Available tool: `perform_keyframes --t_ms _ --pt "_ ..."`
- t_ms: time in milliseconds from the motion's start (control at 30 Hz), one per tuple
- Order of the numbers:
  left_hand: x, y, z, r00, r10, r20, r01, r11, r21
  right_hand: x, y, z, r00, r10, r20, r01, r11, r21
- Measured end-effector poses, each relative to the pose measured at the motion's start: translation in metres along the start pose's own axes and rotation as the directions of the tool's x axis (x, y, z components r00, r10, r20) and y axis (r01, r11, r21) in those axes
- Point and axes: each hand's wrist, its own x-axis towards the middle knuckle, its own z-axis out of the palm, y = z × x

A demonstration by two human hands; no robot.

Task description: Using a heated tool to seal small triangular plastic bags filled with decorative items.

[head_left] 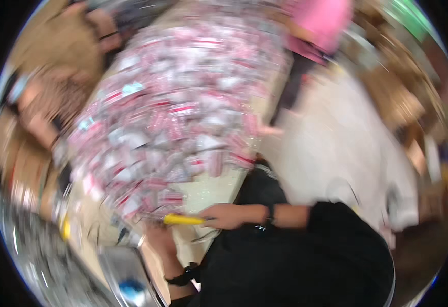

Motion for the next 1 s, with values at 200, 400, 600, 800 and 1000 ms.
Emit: perform_keyframes --t_ms 200,400,600,800,1000 --pt "-0.094 0.035 0.04 0.982 0.044 -0.183 0.018 0.945 0.326 0.02 -0.026 0.0 0.981 0.127 0.145 -0.151 0.973 0.174" --pt "-0.157 0.059 0.034 0.983 0.135 -0.123 0.039 0.505 0.862 0.062 -0.031 0.027 0.942 0.025 0.333 -0.137 0.939 0.315" --pt "-0.205 0.023 0.016 0.919 0.087 -0.384 0.351 0.262 0.899 0.084 -0.03 0.069 0.859 0.043 0.511 -0.351 0.776 0.525" --pt "-0.224 0.042 0.002 0.905 -0.021 -0.424 0.414 0.263 0.871 0.088 -0.025 0.081 0.829 0.054 0.557 -0.364 0.809 0.462" --pt "-0.231 0.29 0.042 0.674 0.6 -0.43 0.071 0.527 0.847 0.09 -0.002 0.078 0.873 0.136 0.468 -0.179 0.983 0.048"
